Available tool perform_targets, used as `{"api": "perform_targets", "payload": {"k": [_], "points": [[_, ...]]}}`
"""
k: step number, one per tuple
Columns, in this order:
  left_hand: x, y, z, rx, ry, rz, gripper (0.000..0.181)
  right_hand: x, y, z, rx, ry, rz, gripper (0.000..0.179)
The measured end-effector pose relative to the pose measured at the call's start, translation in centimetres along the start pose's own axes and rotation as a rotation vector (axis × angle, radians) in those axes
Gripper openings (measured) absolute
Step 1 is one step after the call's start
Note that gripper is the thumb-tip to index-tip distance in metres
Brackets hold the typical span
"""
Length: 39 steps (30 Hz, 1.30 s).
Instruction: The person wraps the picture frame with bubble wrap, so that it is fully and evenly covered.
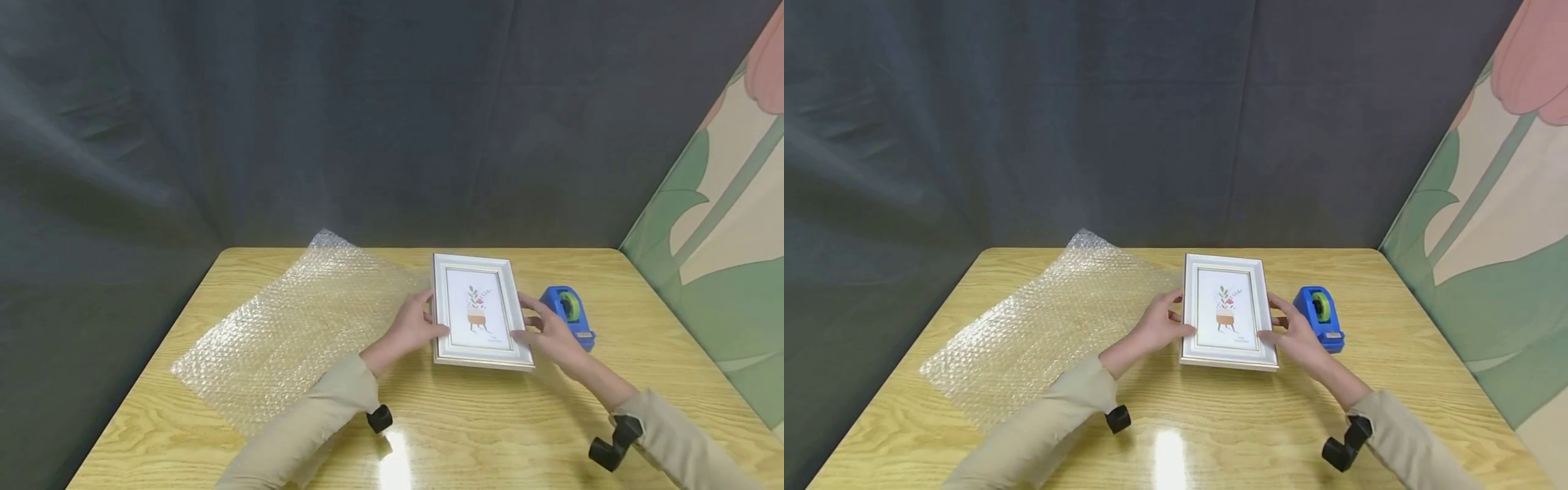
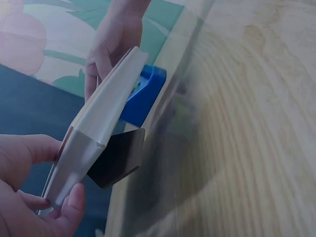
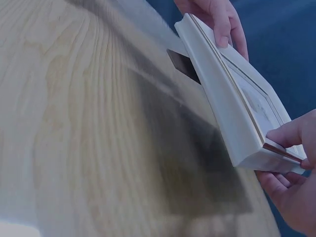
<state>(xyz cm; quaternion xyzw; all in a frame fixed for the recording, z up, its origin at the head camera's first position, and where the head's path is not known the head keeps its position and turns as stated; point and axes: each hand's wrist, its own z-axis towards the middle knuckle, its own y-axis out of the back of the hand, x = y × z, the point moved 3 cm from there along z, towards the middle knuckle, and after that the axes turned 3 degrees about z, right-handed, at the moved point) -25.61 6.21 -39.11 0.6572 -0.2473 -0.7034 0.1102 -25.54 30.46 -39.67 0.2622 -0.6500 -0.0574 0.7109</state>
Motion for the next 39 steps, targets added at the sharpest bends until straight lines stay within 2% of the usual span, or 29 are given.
{"api": "perform_targets", "payload": {"k": [7, 14, 20, 21, 24, 31, 39], "points": [[0.9, 3.4, -0.5, -0.076, 0.03, -0.025, 0.072, 2.7, -2.1, 2.1, 0.005, 0.006, 0.044, 0.072], [3.1, 7.3, -1.0, -0.119, 0.08, -0.075, 0.073, 4.6, -5.2, 4.3, 0.049, -0.011, 0.128, 0.07], [5.4, 10.8, -2.6, -0.126, 0.129, -0.096, 0.072, 6.0, -8.8, 5.1, 0.11, 0.029, 0.265, 0.071], [5.5, 11.4, -3.1, -0.12, 0.132, -0.096, 0.071, 6.2, -9.4, 5.2, 0.123, 0.042, 0.283, 0.071], [6.5, 12.9, -4.0, -0.118, 0.137, -0.093, 0.07, 6.5, -11.1, 5.5, 0.142, 0.071, 0.292, 0.071], [9.5, 15.3, -5.3, -0.134, 0.181, -0.055, 0.069, 6.7, -14.3, 6.2, 0.187, 0.063, 0.29, 0.07], [11.2, 17.2, -7.2, -0.126, 0.209, -0.036, 0.071, 7.4, -17.7, 6.7, 0.162, 0.064, 0.289, 0.068]]}}
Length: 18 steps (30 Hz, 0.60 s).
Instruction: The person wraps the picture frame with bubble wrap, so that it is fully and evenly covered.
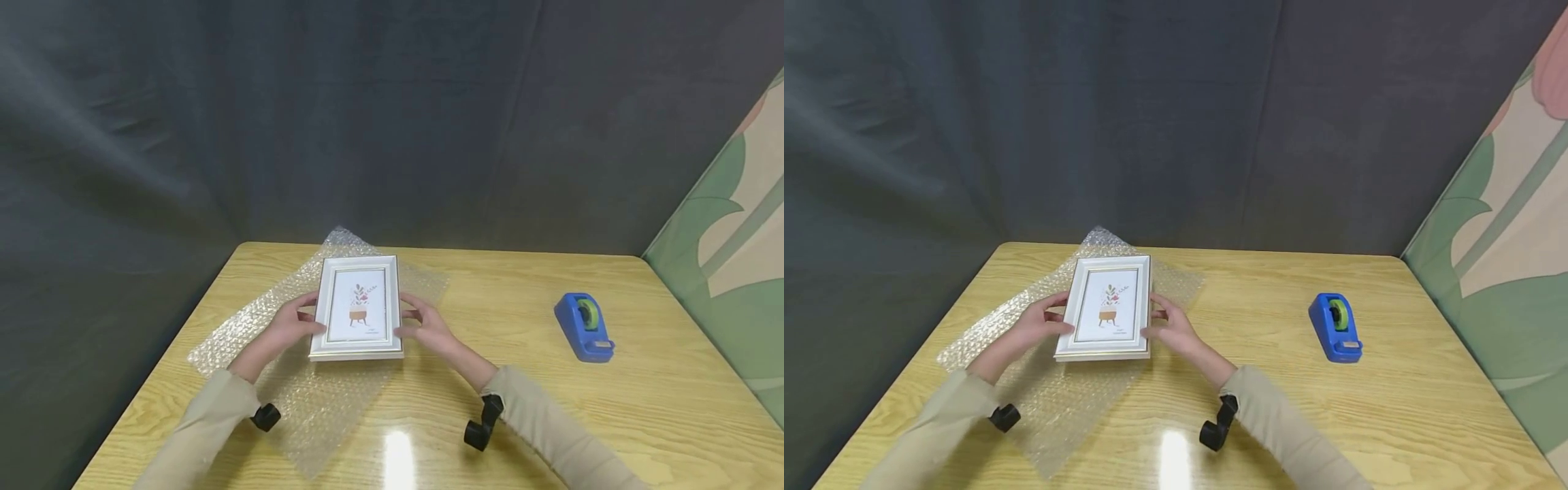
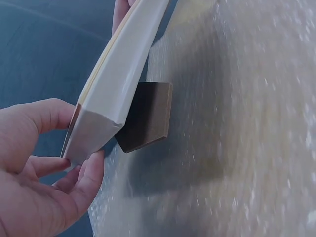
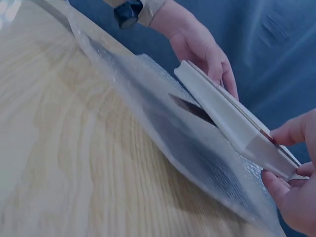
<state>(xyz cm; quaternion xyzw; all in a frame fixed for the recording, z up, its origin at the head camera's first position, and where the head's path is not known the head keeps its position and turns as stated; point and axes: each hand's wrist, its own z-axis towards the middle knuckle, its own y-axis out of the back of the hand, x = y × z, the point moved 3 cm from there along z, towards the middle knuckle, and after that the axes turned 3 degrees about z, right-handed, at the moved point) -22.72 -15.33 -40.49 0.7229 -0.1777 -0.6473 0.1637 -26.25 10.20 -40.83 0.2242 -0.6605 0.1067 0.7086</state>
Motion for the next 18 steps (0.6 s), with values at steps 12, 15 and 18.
{"api": "perform_targets", "payload": {"k": [12, 15, 18], "points": [[2.5, 2.3, -0.4, -0.012, -0.027, 0.052, 0.07, -0.4, -3.6, 1.6, -0.011, -0.031, 0.097, 0.065], [3.1, 2.6, 0.1, -0.014, -0.011, 0.043, 0.068, -0.8, -4.1, 2.0, -0.01, -0.045, 0.096, 0.065], [3.7, 2.8, 0.6, -0.008, 0.016, 0.032, 0.068, -1.2, -4.5, 2.3, -0.003, -0.062, 0.1, 0.065]]}}
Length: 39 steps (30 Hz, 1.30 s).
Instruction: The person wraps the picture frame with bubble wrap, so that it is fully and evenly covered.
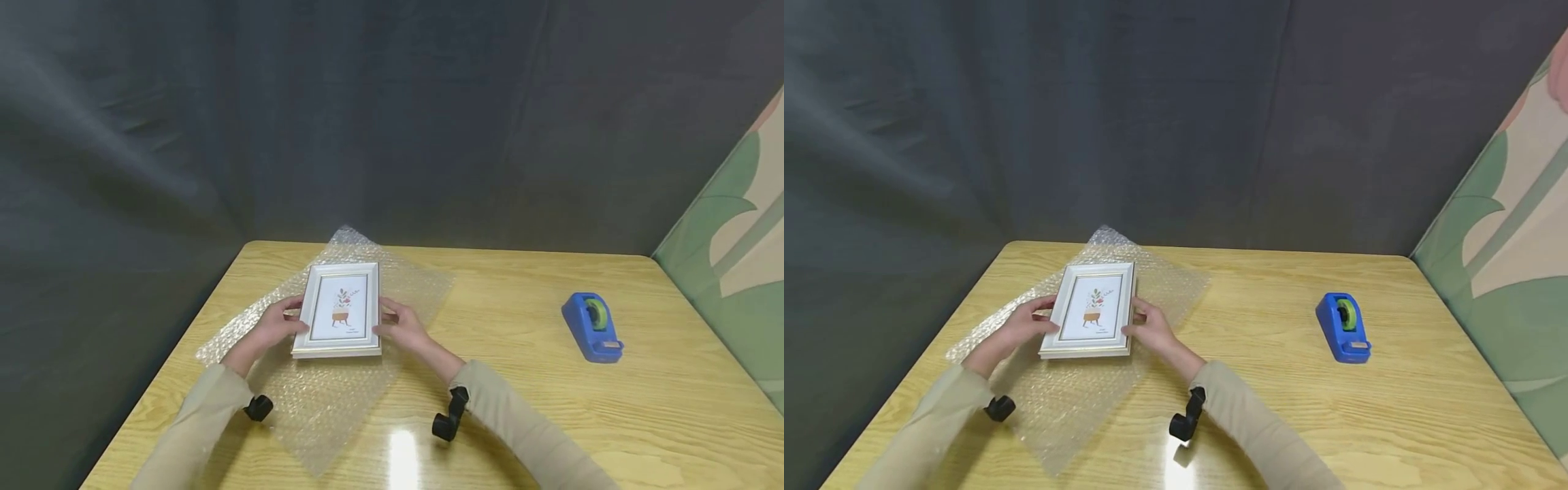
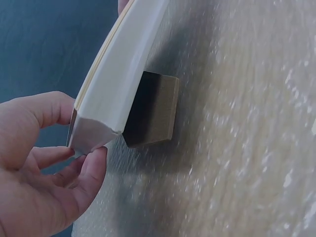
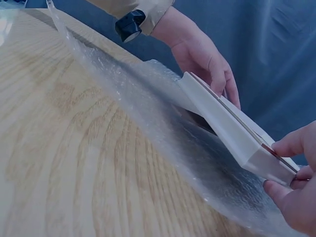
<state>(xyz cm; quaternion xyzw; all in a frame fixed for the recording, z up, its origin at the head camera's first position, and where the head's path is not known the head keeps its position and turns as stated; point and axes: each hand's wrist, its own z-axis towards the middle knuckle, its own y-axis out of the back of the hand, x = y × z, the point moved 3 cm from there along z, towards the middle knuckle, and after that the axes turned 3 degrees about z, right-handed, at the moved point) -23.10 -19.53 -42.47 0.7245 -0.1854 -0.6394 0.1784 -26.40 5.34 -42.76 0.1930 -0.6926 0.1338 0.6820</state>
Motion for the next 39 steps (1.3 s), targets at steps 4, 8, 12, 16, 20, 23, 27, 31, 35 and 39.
{"api": "perform_targets", "payload": {"k": [4, 8, 12, 16, 20, 23, 27, 31, 35, 39], "points": [[0.4, 0.2, 0.4, -0.006, 0.021, -0.004, 0.069, -0.3, -0.4, 0.4, 0.002, -0.012, 0.007, 0.067], [0.8, 0.3, 0.6, -0.018, 0.009, 0.001, 0.069, -0.9, -0.8, 0.8, 0.0, -0.001, 0.005, 0.067], [1.4, 0.0, 0.9, -0.041, -0.017, 0.036, 0.067, -1.4, -1.0, 1.0, -0.002, 0.008, 0.01, 0.063], [2.0, -0.3, 1.1, -0.055, -0.006, 0.062, 0.066, -1.9, -1.1, 1.1, 0.001, 0.022, -0.009, 0.062], [2.2, -0.6, 1.1, -0.054, 0.025, 0.087, 0.066, -2.2, -1.2, 1.2, 0.001, 0.04, -0.07, 0.061], [2.4, -0.7, 1.1, -0.055, 0.051, 0.097, 0.067, -2.2, -1.1, 1.3, -0.004, 0.061, -0.123, 0.06], [2.6, -0.8, 0.8, -0.04, 0.035, 0.097, 0.065, -2.0, -0.5, 1.1, -0.001, 0.092, -0.212, 0.06], [2.5, -0.4, -0.6, 0.019, -0.034, 0.138, 0.063, -2.1, 0.2, 0.2, 0.091, 0.149, -0.327, 0.065], [2.8, 0.1, -2.3, 0.09, -0.089, 0.159, 0.065, -2.2, 0.3, -1.0, 0.192, 0.201, -0.413, 0.069], [3.0, 0.0, -2.9, 0.112, -0.172, 0.151, 0.068, -2.1, 0.0, -1.4, 0.215, 0.265, -0.434, 0.07]]}}
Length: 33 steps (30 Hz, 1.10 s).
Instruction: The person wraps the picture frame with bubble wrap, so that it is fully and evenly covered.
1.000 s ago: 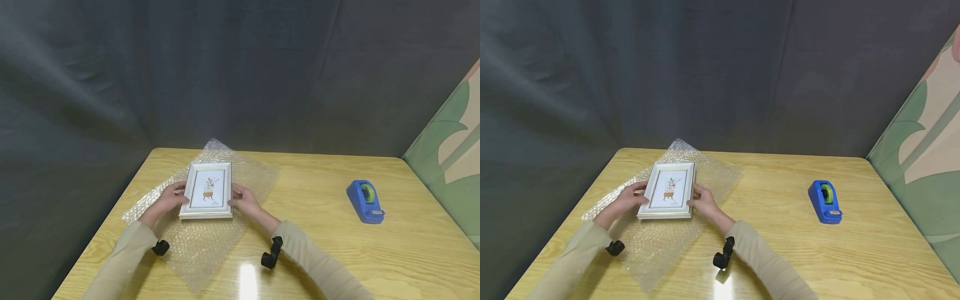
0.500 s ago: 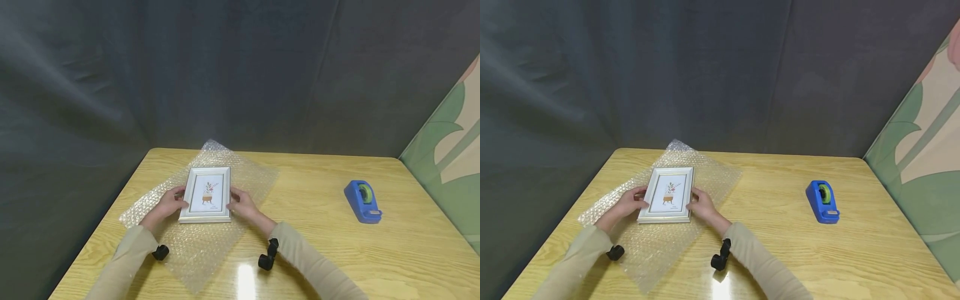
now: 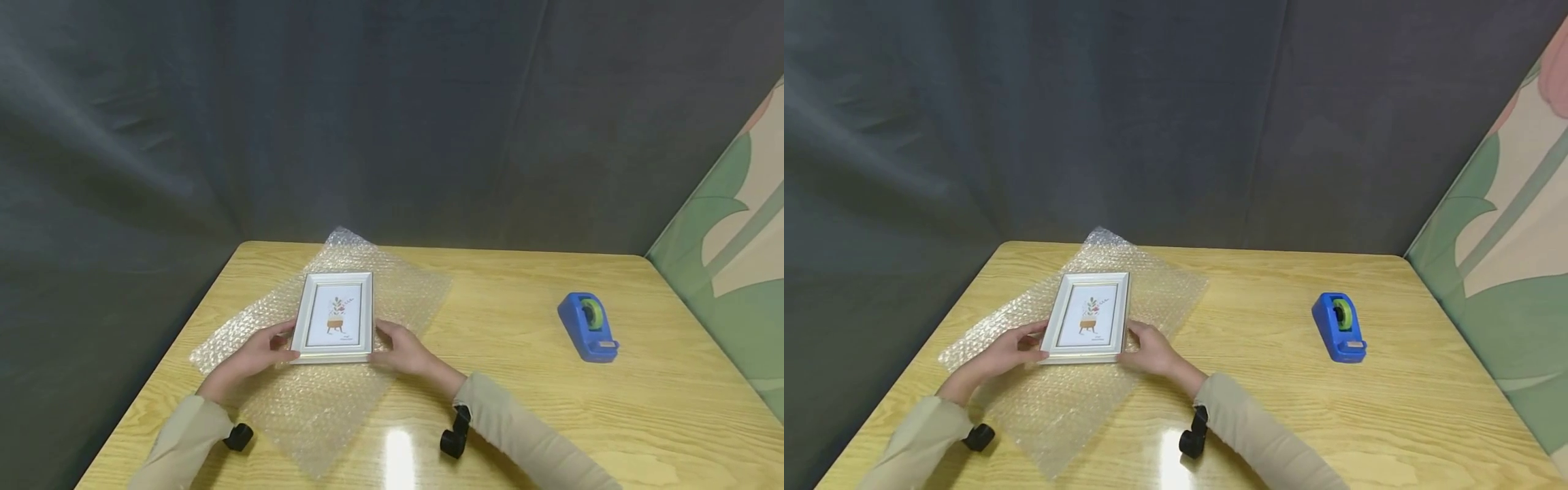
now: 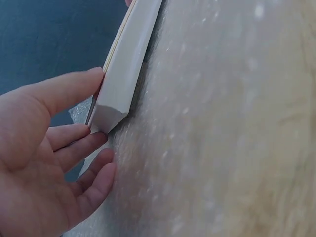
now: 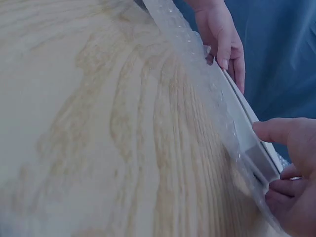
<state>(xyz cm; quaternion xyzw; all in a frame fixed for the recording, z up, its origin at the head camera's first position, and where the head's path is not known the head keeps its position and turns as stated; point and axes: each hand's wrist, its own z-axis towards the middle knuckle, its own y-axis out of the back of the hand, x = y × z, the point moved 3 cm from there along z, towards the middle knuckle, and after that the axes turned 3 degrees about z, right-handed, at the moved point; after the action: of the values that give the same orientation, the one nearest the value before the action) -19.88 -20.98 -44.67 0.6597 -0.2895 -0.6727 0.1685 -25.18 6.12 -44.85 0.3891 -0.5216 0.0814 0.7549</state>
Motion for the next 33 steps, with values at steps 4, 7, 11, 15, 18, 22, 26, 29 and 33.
{"api": "perform_targets", "payload": {"k": [4, 7, 11, 15, 18, 22, 26, 29, 33], "points": [[-0.18, -0.06, -0.35, -0.025, -0.049, 0.0, 0.072, 0.18, -0.38, 0.13, -0.015, 0.046, -0.038, 0.068], [-0.12, -0.22, -0.28, -0.031, -0.015, -0.004, 0.072, 0.09, -0.49, 0.15, -0.021, 0.053, -0.049, 0.066], [-0.02, -0.37, 0.16, -0.03, 0.044, 0.015, 0.071, 0.01, -0.38, 0.08, -0.042, 0.023, -0.046, 0.065], [-0.05, -0.37, 0.38, -0.035, 0.07, 0.049, 0.07, 0.03, -0.21, 0.01, -0.07, -0.029, -0.063, 0.066], [0.0, -0.39, 0.39, -0.043, 0.097, 0.047, 0.07, 0.07, -0.17, 0.02, -0.082, -0.053, -0.079, 0.065], [0.05, -0.44, 0.41, -0.035, 0.104, 0.036, 0.071, 0.16, -0.16, -0.07, -0.095, -0.056, -0.075, 0.062], [0.28, -0.38, 0.43, -0.025, 0.11, 0.012, 0.072, 0.26, -0.11, -0.17, -0.103, -0.058, -0.056, 0.059], [0.37, -0.28, 0.42, -0.008, 0.105, -0.005, 0.073, 0.2, -0.02, -0.16, -0.093, -0.061, -0.034, 0.058], [0.11, 0.0, 0.5, 0.042, 0.082, -0.012, 0.075, 0.32, 0.37, -0.11, -0.065, -0.069, 0.018, 0.062]]}}
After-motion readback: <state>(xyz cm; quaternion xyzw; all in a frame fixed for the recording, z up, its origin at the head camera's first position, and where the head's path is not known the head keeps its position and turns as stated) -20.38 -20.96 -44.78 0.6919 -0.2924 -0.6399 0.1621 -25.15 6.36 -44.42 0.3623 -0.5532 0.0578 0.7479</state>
